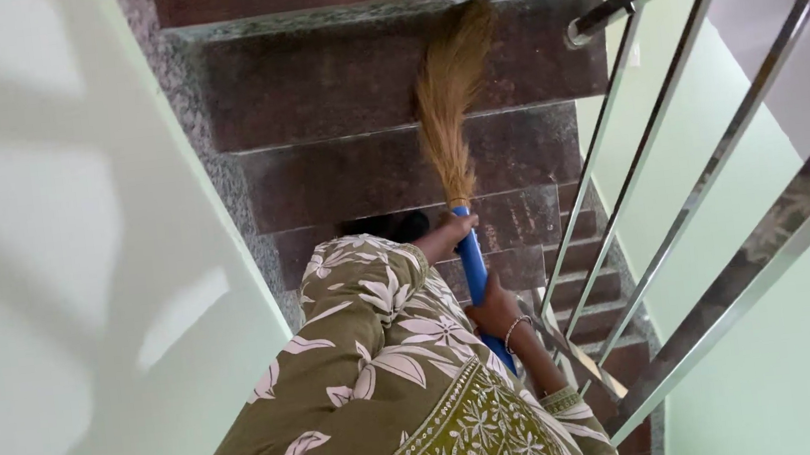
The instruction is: The person sweeps the stairs step by step using a broom while walking down the staircase.
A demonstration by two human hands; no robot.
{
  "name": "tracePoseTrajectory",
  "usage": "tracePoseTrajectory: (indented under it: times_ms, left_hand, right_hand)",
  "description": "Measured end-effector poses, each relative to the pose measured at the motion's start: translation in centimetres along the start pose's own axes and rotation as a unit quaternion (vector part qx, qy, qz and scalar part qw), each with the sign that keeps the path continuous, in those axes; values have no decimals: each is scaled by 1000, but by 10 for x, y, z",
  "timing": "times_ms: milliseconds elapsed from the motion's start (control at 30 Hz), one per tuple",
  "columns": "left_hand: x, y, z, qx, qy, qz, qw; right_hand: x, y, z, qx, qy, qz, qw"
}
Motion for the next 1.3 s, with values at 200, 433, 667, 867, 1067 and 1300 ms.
tracePoseTrajectory:
  times_ms: [200, 433, 667, 867, 1067, 1300]
  left_hand:
    - [2, 36, 7, -34, 32, 92, 995]
    - [-2, 63, 16, -55, 34, 137, 989]
    - [-7, 85, 11, -75, 39, 132, 988]
    - [-20, 103, -1, -147, -28, 146, 978]
    - [-25, 105, -9, -161, 16, 186, 969]
    - [-35, 74, -13, -102, -287, 305, 902]
  right_hand:
    - [33, -1, 10, -67, 63, -66, 994]
    - [66, 9, 5, -161, 112, -106, 975]
    - [89, 6, 4, -196, 145, -126, 962]
    - [106, 3, 14, -204, 176, -162, 949]
    - [73, 18, 0, -270, 262, -80, 923]
    - [16, 86, -36, -185, 245, -94, 947]
Point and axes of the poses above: each hand's wrist, its own x-axis towards the middle knuckle, its own y-axis out of the back of the hand, z = x × y, the point moved 1 cm from there along x, towards the middle knuckle, and after that the axes turned 4 degrees about x, right-handed, at the moved point
